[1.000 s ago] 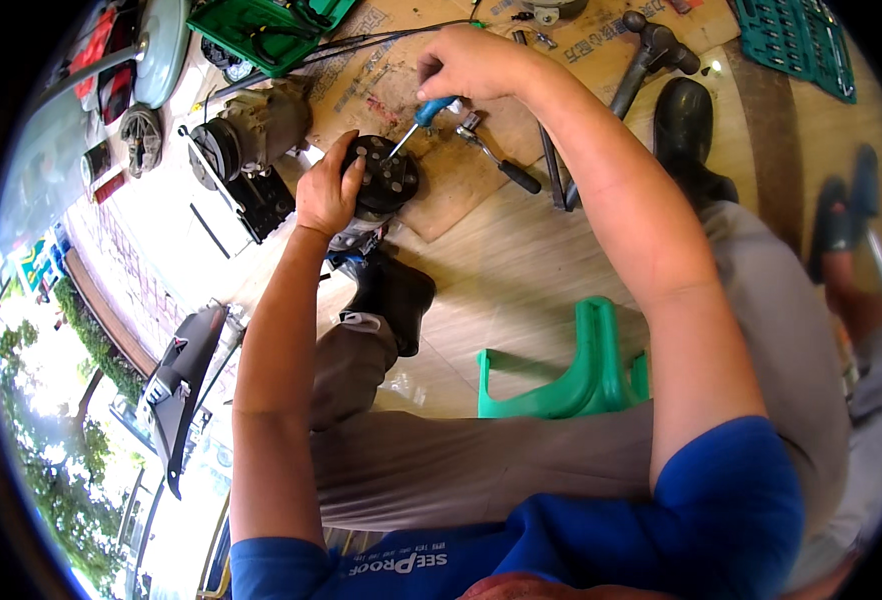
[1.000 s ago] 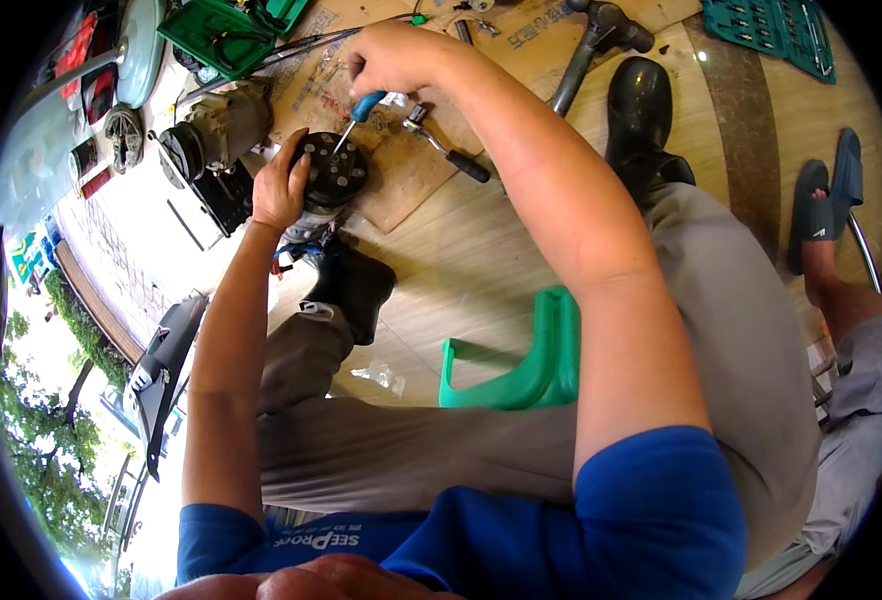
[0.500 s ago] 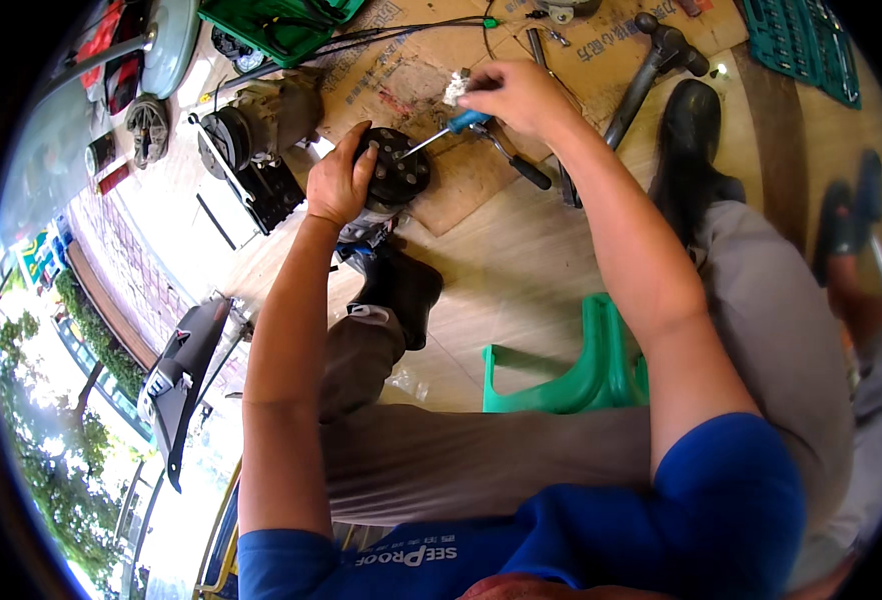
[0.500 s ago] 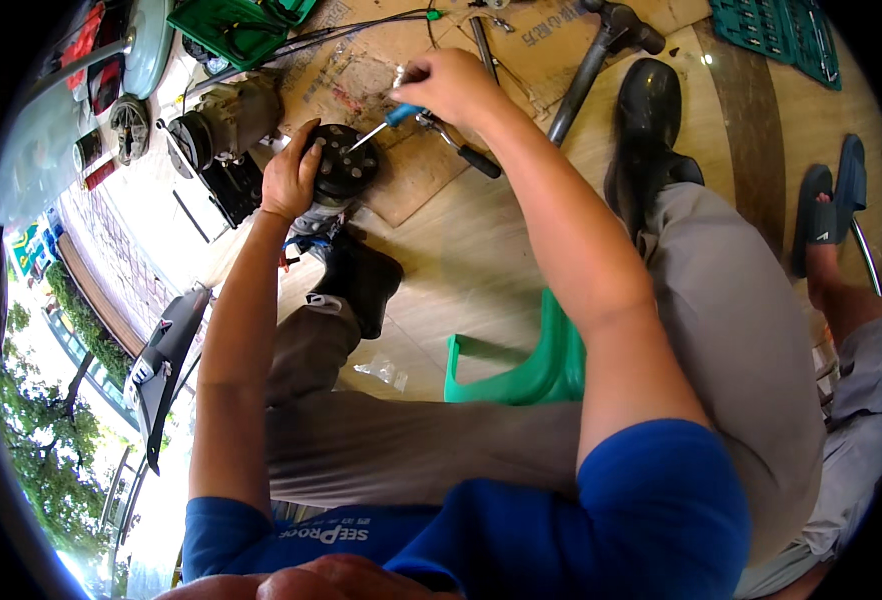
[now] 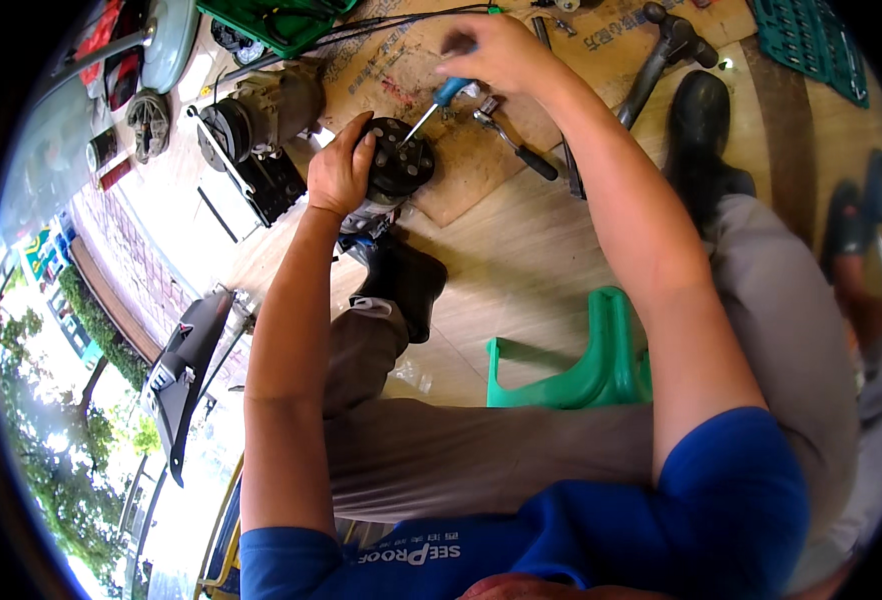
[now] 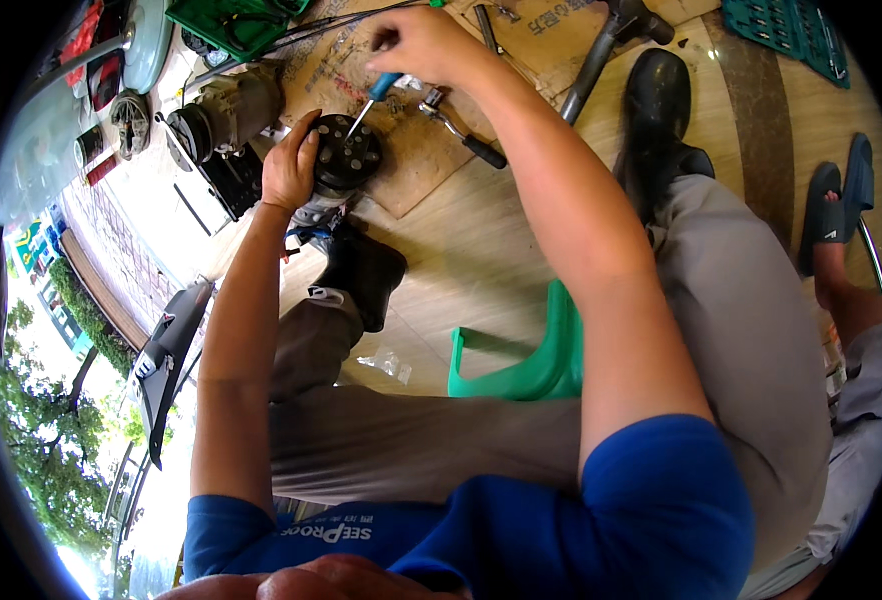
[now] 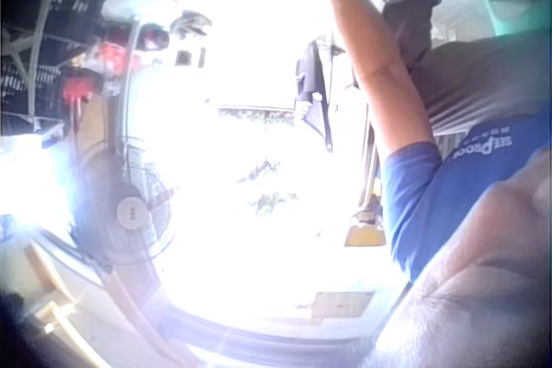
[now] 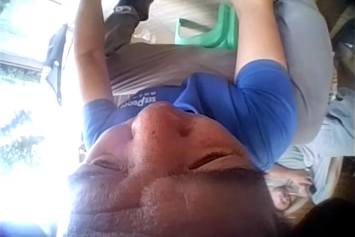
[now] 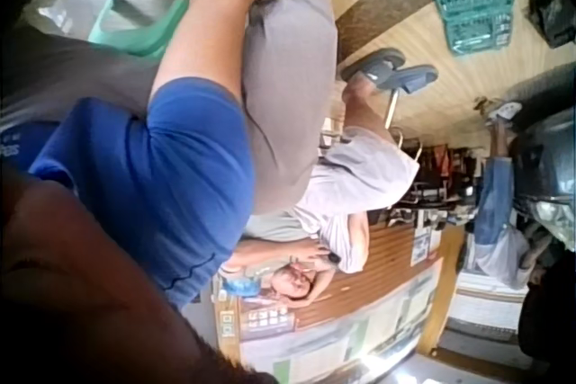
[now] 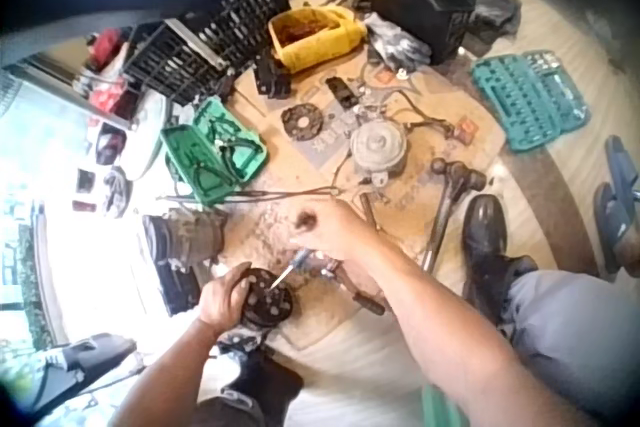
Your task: The person disassembles an automotive component, using a wrench and a screwdriver to remove screws and internal parts while sitting on the floor.
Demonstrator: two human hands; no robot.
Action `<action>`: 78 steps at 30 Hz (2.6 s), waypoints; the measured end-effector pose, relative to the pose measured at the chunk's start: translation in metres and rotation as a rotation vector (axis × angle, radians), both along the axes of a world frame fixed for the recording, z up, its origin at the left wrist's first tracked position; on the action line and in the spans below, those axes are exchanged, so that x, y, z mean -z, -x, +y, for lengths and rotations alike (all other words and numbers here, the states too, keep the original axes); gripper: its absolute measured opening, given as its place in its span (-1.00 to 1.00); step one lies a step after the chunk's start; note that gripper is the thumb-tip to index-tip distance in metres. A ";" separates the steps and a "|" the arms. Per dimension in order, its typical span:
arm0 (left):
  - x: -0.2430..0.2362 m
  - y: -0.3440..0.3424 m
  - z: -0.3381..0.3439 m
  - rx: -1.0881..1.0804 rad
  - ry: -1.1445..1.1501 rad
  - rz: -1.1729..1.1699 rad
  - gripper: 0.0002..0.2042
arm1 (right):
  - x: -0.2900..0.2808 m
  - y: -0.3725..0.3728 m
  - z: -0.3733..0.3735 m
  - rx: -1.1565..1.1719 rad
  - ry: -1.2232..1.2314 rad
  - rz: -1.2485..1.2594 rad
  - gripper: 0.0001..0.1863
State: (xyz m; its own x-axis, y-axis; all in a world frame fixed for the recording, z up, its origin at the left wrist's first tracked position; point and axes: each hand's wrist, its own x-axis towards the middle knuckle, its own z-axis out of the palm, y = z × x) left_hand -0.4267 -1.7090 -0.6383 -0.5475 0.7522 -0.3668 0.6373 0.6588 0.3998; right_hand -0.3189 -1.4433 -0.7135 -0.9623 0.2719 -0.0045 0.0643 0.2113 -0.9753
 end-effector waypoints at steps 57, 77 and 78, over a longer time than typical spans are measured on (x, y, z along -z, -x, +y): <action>0.006 0.001 -0.005 -0.098 0.047 0.040 -0.60 | -0.001 0.009 -0.008 0.233 0.747 -0.306 -0.66; -0.002 -0.001 -0.001 -0.123 0.087 0.016 -0.60 | -0.030 -0.012 -0.034 0.600 0.624 -0.025 -0.73; -0.002 -0.001 0.000 -0.126 0.096 0.020 -0.60 | -0.027 -0.014 -0.038 0.609 0.725 -0.030 -0.68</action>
